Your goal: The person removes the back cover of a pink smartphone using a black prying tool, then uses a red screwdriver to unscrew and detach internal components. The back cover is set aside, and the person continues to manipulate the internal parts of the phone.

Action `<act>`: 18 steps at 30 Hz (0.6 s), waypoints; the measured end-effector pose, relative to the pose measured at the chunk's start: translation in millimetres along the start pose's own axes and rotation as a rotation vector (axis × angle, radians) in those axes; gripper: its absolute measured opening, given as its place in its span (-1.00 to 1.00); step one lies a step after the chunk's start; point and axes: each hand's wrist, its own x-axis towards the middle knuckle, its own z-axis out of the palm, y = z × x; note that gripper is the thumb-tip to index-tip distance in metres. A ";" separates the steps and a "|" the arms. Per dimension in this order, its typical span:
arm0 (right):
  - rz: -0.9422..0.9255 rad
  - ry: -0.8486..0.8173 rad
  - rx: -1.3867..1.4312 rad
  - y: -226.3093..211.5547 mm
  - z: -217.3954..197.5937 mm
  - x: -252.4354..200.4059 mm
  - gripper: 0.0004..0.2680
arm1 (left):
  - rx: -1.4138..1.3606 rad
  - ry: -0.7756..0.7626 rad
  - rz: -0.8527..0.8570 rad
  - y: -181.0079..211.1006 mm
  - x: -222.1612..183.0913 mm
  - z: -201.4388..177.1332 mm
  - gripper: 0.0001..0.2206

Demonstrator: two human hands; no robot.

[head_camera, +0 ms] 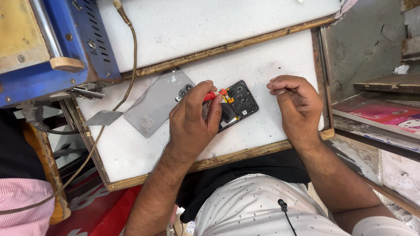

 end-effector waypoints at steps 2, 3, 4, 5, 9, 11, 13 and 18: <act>-0.007 -0.016 0.002 0.8 0.2 1.1 -0.89 | 0.008 0.005 0.007 -0.9 0.3 1.9 -0.56; -0.012 -0.023 0.008 0.9 -0.1 1.2 -0.89 | 0.012 0.007 0.010 -0.2 0.8 1.5 -0.55; -0.017 -0.029 0.015 0.9 -0.3 1.2 -0.89 | 0.018 0.005 0.019 1.2 1.6 0.5 -0.56; -0.012 -0.029 0.006 0.8 -0.6 0.7 -0.89 | 0.020 0.001 0.030 2.6 3.2 -0.4 -0.56; -0.004 -0.038 -0.008 1.4 -2.0 -0.4 -0.89 | -0.008 -0.079 0.142 11.2 10.7 -9.3 -0.57; -0.001 -0.043 -0.004 2.2 -2.7 -1.4 -0.88 | 0.035 -0.159 0.168 15.6 14.7 -12.7 -0.60; -0.001 -0.045 0.002 2.3 -2.7 -1.6 -0.87 | 0.151 -0.210 0.148 20.1 20.5 -12.9 -0.66; -0.006 -0.075 -0.004 -4.5 1.5 2.1 -0.86 | 0.245 -0.123 0.151 33.3 36.5 -19.6 -0.80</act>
